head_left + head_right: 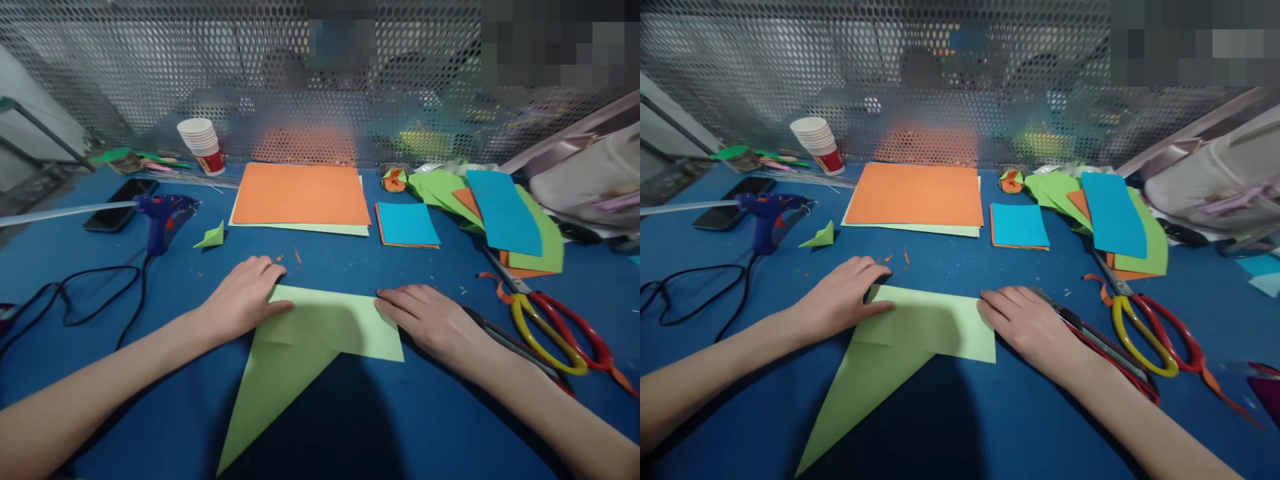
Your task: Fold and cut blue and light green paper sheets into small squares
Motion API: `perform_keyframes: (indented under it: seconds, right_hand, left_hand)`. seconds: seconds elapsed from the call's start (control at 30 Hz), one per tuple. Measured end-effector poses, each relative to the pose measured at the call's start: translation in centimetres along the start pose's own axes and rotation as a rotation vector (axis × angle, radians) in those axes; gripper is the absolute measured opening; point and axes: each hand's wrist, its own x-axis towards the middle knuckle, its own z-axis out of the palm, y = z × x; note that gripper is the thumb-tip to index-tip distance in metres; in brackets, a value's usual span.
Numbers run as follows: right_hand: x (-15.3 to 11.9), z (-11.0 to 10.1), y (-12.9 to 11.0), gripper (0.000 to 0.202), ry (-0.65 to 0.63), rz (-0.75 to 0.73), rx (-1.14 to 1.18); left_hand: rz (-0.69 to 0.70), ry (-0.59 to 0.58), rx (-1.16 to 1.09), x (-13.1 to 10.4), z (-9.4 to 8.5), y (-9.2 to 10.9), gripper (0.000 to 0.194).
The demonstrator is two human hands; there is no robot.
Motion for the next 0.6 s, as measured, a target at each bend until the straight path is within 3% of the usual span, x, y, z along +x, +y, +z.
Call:
perform_keyframes:
  seconds: [0.13, 0.27, 0.4, 0.5, 0.6]
  right_hand:
    - [0.0, 0.0, 0.3, 0.034, 0.028, 0.026, -0.046]
    - [0.1, 0.0, 0.6, 0.031, 0.031, 0.02, -0.057]
    - [-0.1, 0.3, 0.7, 0.034, -0.008, 0.052, -0.028]
    - [-0.1, 0.3, 0.8, 0.04, -0.012, 0.129, 0.094]
    - [0.1, 0.0, 0.9, 0.041, 0.024, 0.284, 0.362]
  left_hand:
    - [-0.046, -0.141, -0.047, 0.9, -0.8, 0.5, 0.035]
    - [-0.089, -0.192, -0.181, 1.6, -1.5, 0.4, 0.025]
    - [-0.073, -0.291, -0.161, 2.2, -2.0, 0.6, 0.026]
    - [-0.062, -0.344, -0.106, 2.4, -2.6, 1.2, 0.024]
    - [-0.06, -0.361, -0.168, 2.1, -3.1, 1.8, 0.023]
